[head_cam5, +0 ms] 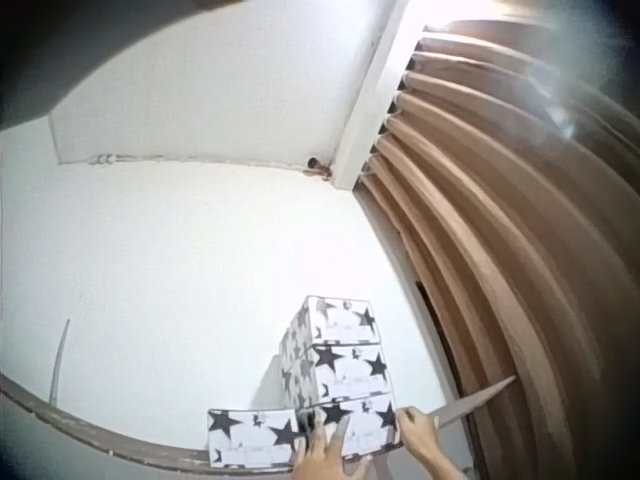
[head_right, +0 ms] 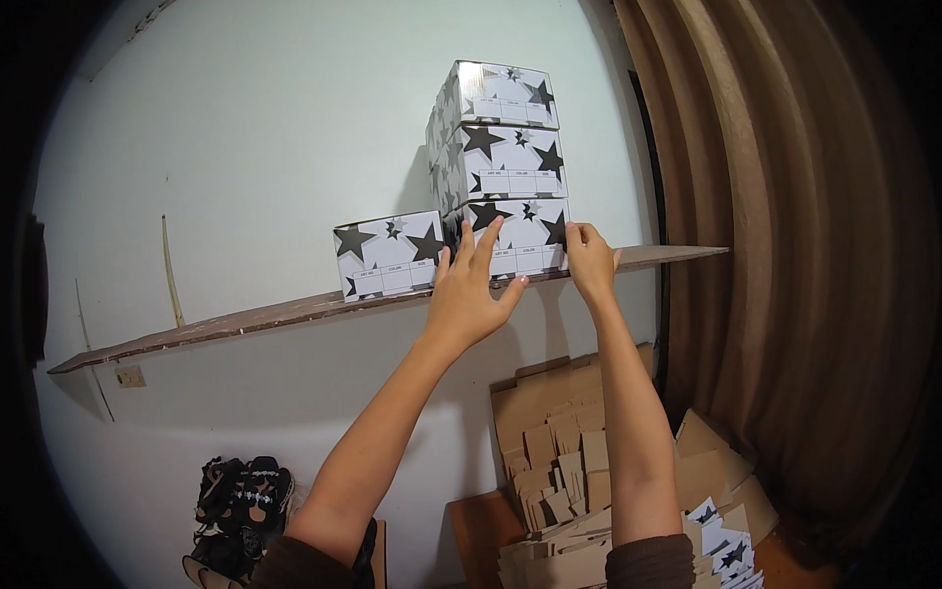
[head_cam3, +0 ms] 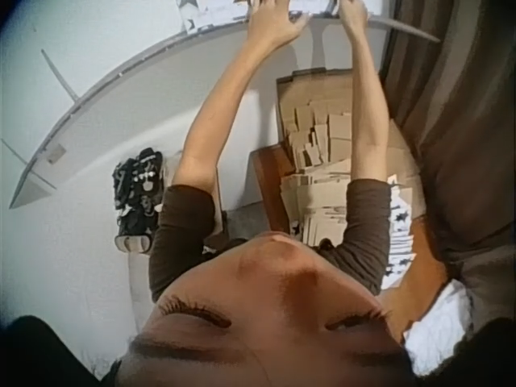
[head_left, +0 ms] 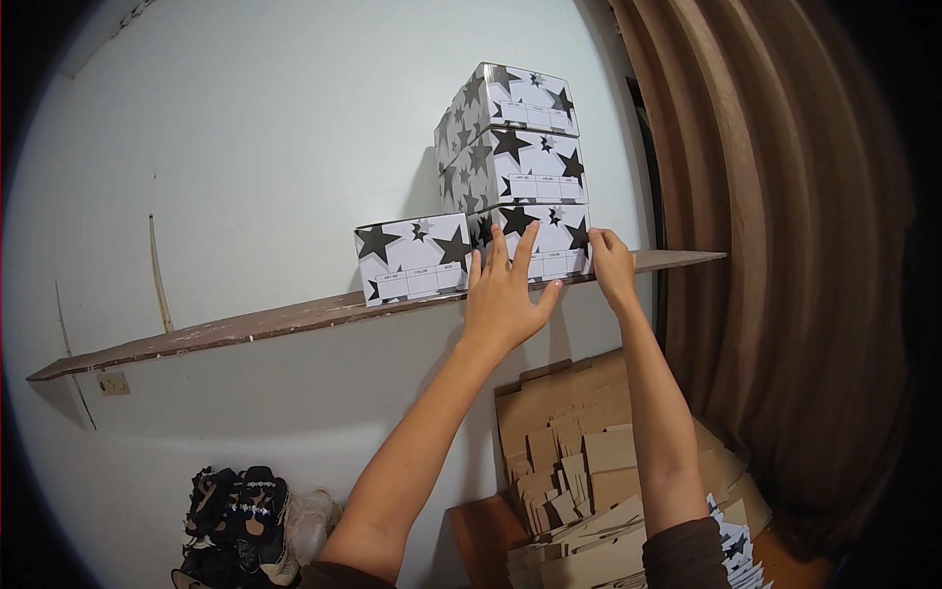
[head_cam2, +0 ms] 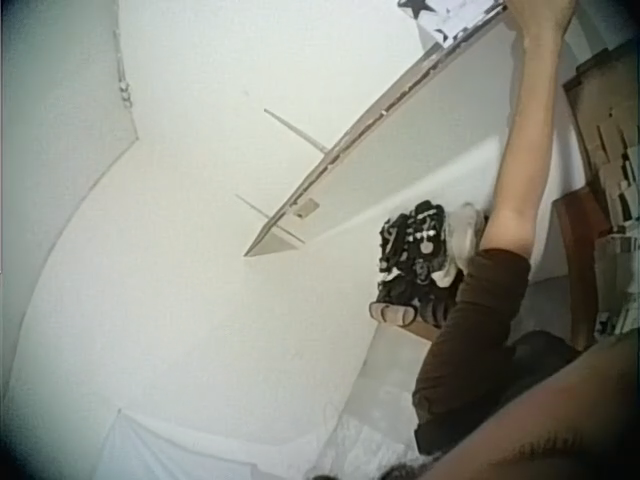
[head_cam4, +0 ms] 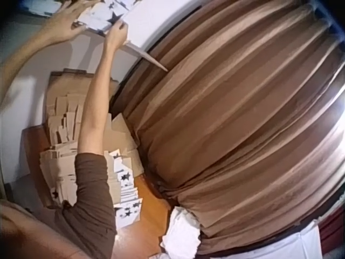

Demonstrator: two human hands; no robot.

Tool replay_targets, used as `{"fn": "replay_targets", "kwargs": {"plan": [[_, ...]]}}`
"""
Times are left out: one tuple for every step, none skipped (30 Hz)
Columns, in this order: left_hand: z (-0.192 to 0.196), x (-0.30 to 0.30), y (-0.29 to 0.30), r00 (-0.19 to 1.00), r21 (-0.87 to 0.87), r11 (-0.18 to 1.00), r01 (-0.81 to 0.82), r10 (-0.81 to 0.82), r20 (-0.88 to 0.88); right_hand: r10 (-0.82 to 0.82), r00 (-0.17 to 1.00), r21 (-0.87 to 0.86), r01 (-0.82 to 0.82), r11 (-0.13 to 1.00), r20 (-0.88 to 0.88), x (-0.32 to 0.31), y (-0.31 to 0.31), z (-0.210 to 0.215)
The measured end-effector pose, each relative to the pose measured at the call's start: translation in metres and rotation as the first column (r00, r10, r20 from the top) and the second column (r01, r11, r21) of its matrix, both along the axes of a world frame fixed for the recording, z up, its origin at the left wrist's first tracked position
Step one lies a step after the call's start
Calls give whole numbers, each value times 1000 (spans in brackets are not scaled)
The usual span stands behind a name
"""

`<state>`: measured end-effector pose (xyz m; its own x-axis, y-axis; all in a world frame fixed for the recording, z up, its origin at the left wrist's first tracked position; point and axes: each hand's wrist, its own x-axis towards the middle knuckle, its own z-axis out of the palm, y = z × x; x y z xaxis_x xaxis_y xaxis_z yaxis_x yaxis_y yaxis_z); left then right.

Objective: Folding cardboard shoe boxes, placing tissue paper inside, and stacking them on a shelf.

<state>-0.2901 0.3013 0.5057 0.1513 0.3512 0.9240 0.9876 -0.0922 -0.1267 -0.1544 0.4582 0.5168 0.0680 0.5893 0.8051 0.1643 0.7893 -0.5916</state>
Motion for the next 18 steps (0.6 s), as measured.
{"fn": "replay_targets", "kwargs": {"plan": [[0,-2,0,997,-11,999,40,-39,60,-29,1000,-24,29,999,9,-1,-4,2],[0,-4,0,990,-20,997,80,-77,120,-28,1000,-24,28,999,9,-7,-5,3],[1,-7,3,1000,165,986,-12,13,-7,5,999,-12,-5,1000,-39,-13,-7,8],[2,-8,6,1000,168,986,-15,16,-9,38,996,2,-38,999,-86,-17,-9,12],[3,-10,9,991,50,998,-31,24,135,42,995,5,-42,999,-89,-21,-10,17],[5,-8,9,960,-73,997,-30,49,275,22,999,-49,-24,999,-48,-24,-12,20],[6,-7,10,960,-75,997,-33,52,274,4,1000,-102,-5,995,-5,-26,-12,22],[8,-6,10,957,-94,993,-71,94,274,7,1000,-104,-7,995,-6,-27,-9,22],[9,-4,12,952,-113,988,-106,133,275,3,1000,-114,-5,994,-15,-27,-5,23],[10,-3,14,952,-115,988,-103,132,276,-1,1000,-124,-2,992,-23,-27,-1,23],[11,-3,17,951,-131,987,-95,129,281,-5,1000,-127,2,992,-20,-25,4,21],[13,-6,18,949,-145,985,-92,131,287,-12,1000,-123,8,992,-28,-23,-2,21],[16,-9,21,947,-147,985,-94,133,291,-20,999,-119,16,993,-35,-24,-4,21],[19,-12,24,952,-142,986,-81,119,283,-21,999,-120,17,993,-30,-27,0,21],[22,-13,28,957,-138,989,-61,97,274,-49,998,-91,45,995,-41,-27,4,24],[24,-13,33,957,-140,989,-51,88,278,-78,996,-62,75,995,-51,-27,6,25],[26,-13,37,949,-149,988,-27,72,307,-88,995,-74,85,994,-41,-26,9,26],[27,-14,41,940,-156,988,-3,56,335,-99,994,-72,96,993,-39,-28,11,25]]}}
